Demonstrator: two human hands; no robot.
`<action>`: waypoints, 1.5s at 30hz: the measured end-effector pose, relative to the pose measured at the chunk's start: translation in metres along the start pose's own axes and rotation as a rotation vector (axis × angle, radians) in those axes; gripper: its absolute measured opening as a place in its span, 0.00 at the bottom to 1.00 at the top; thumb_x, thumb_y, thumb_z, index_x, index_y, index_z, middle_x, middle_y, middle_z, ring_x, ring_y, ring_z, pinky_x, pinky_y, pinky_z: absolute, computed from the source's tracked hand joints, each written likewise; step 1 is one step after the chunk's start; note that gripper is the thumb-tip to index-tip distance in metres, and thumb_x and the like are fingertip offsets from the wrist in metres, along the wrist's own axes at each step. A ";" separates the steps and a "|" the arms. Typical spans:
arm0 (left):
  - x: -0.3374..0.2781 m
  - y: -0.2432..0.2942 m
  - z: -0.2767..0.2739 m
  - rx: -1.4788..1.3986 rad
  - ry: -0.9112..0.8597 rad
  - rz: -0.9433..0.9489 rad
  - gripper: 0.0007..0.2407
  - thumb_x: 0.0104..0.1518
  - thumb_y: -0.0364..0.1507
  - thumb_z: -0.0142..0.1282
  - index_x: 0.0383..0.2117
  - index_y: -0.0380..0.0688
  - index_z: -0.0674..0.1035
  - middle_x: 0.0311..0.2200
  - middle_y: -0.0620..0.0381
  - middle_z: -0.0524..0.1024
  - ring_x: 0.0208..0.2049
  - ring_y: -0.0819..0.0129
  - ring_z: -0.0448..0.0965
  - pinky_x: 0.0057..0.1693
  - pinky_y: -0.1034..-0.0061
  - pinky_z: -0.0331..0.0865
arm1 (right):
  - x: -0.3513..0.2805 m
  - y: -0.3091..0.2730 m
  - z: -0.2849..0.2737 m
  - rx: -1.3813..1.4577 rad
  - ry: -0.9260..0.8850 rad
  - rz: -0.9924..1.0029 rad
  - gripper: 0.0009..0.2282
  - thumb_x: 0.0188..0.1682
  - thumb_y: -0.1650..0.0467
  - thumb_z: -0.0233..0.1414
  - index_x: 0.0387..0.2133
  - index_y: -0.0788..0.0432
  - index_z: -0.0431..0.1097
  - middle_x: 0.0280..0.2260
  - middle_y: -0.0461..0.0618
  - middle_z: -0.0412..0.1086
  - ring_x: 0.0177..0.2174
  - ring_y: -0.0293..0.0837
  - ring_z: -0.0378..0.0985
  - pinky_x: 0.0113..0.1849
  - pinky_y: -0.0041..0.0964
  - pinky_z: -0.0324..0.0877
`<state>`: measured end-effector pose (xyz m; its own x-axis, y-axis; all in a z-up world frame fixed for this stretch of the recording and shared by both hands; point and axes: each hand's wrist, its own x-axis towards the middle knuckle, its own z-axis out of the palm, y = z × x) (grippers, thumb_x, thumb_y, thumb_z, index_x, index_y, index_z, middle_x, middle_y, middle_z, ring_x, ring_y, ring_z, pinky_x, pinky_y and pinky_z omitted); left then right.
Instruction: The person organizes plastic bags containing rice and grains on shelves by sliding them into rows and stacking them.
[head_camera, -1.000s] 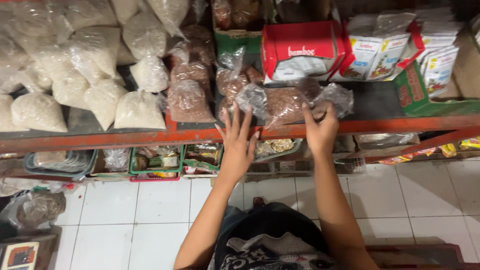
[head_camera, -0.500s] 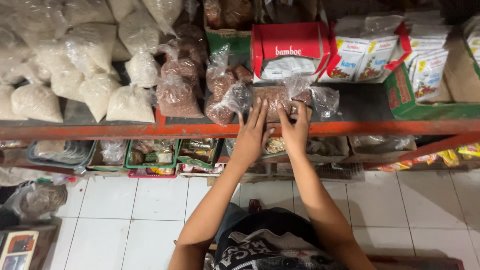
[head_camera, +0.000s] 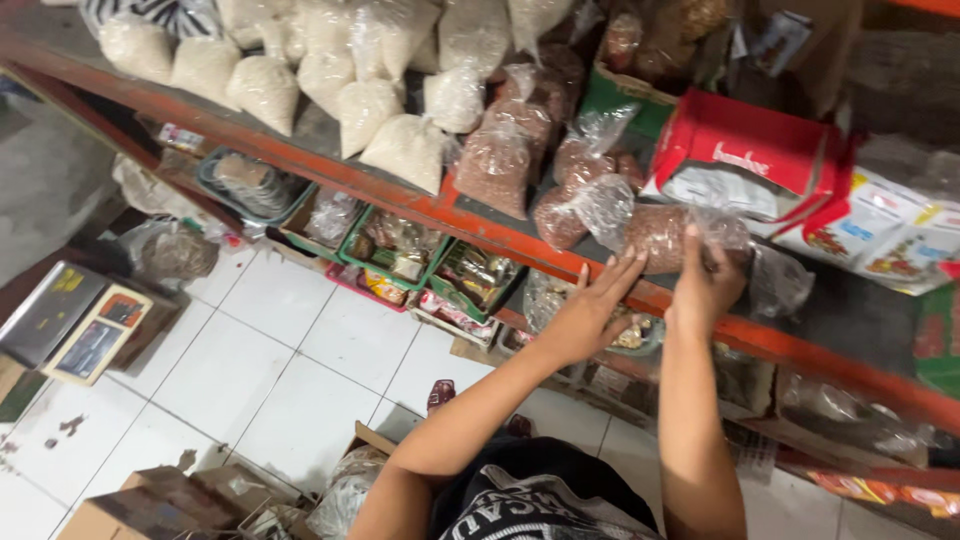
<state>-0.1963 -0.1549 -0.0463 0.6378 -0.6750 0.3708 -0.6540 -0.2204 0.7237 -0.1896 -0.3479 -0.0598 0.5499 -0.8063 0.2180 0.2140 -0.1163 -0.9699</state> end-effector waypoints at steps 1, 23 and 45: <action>0.000 0.001 -0.004 -0.019 -0.003 -0.002 0.35 0.60 0.34 0.57 0.73 0.44 0.52 0.74 0.43 0.51 0.73 0.39 0.50 0.71 0.37 0.44 | 0.002 -0.005 0.002 -0.060 0.018 -0.028 0.10 0.53 0.70 0.62 0.43 0.64 0.79 0.44 0.48 0.77 0.43 0.36 0.77 0.47 0.29 0.70; -0.037 -0.001 -0.172 -0.260 0.193 -0.212 0.39 0.48 0.42 0.69 0.65 0.34 0.63 0.61 0.38 0.69 0.64 0.49 0.71 0.68 0.62 0.64 | -0.081 -0.123 0.116 -0.116 -0.547 -0.190 0.07 0.57 0.74 0.54 0.45 0.62 0.77 0.41 0.51 0.79 0.40 0.37 0.79 0.44 0.31 0.73; -0.017 -0.123 -0.194 -0.103 0.233 -0.084 0.45 0.52 0.35 0.70 0.70 0.27 0.49 0.71 0.30 0.53 0.73 0.42 0.52 0.73 0.56 0.45 | -0.107 -0.030 0.195 -0.375 -0.652 -0.180 0.36 0.57 0.58 0.52 0.73 0.55 0.40 0.73 0.62 0.41 0.71 0.59 0.44 0.67 0.54 0.46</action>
<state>-0.0477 0.0201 -0.0282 0.7724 -0.4746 0.4220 -0.5573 -0.1879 0.8088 -0.0975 -0.1444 -0.0326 0.9218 -0.2651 0.2828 0.1215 -0.4952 -0.8603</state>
